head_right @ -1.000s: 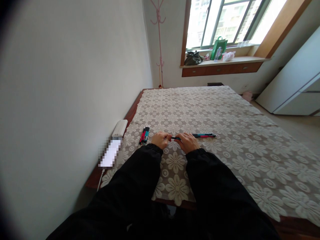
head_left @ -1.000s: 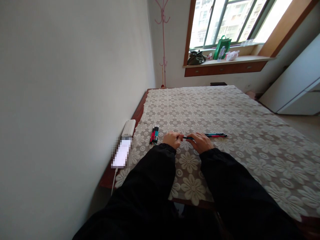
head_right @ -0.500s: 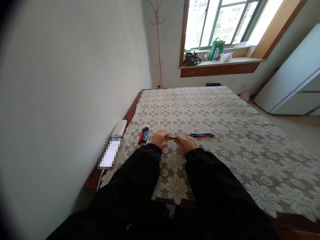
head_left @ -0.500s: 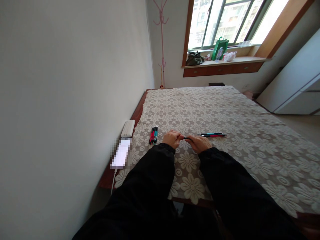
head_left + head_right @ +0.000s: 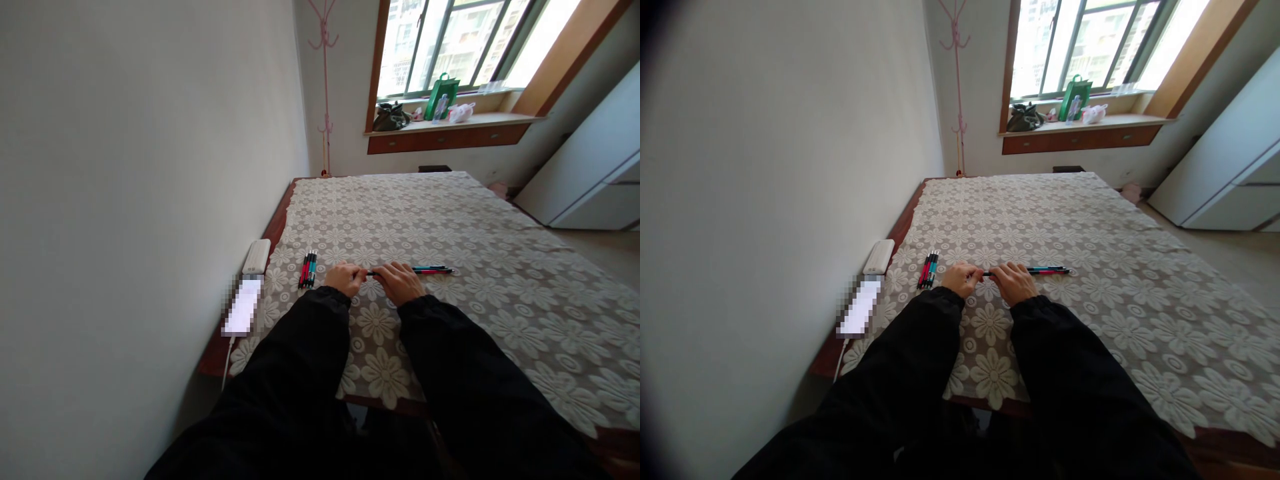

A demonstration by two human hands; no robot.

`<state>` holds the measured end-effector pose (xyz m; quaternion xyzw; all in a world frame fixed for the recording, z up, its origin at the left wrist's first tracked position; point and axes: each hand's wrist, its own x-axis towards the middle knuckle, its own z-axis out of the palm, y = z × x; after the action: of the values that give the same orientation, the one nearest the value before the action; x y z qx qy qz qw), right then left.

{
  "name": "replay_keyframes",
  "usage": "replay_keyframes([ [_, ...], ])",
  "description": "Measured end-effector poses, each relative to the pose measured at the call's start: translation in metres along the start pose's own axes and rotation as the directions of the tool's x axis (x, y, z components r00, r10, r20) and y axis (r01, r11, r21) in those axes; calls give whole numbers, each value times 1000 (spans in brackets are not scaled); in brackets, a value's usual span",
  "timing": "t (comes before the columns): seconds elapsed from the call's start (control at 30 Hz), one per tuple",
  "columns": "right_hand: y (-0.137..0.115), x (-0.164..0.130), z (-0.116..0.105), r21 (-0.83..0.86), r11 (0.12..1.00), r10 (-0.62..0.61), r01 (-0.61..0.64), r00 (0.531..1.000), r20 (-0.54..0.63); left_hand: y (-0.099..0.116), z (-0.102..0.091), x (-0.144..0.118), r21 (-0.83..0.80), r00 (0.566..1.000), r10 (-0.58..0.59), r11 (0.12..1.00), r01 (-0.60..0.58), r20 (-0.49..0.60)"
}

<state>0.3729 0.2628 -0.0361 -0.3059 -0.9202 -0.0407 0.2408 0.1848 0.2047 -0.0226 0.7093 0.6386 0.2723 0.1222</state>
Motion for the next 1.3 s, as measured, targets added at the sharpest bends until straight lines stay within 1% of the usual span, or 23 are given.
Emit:
replay_keyframes([
  [0.1,2,-2,4,20,1000,-1,0,1000,25,-1,0,0,18,999,-1,1000,0,35],
  [0.2,4,-5,10,31,999,31,-34,995,95,-2,1,0,29,999,17,999,-18,46],
  [0.3,3,-8,13,15,996,80,-83,984,159,-4,1,1,32,997,58,998,-59,41],
  [0.4,2,-7,11,40,991,117,-128,972,206,-6,1,2,44,992,118,992,-119,32],
  [0.5,5,-5,8,159,972,127,-171,958,257,-8,-1,3,63,978,203,977,-206,50],
  [0.6,10,-3,8,342,926,50,-158,952,303,-7,-1,3,81,966,249,964,-254,64],
  [0.67,12,-4,9,362,921,38,-144,958,286,-7,-1,2,88,970,237,967,-241,56],
  [0.77,12,-6,12,230,964,87,-132,977,197,-6,-1,2,70,981,193,978,-195,32],
  [0.83,11,-7,12,160,980,94,-117,985,146,-5,-1,1,48,988,157,986,-157,13],
  [0.93,10,-7,11,121,989,75,-87,992,100,-4,-1,0,23,993,114,993,-114,-8],
  [1.03,9,-5,7,91,996,20,-25,998,60,-3,-1,-1,23,995,97,995,-96,-18],
  [1.1,8,-4,4,56,998,-11,9,999,41,-3,0,-1,37,996,92,995,-92,-11],
  [1.17,6,-3,2,13,1000,-21,21,999,31,-4,1,-1,51,994,105,993,-106,20],
  [1.3,4,-2,3,-17,1000,-18,18,998,53,-6,4,1,87,988,123,987,-132,94],
])
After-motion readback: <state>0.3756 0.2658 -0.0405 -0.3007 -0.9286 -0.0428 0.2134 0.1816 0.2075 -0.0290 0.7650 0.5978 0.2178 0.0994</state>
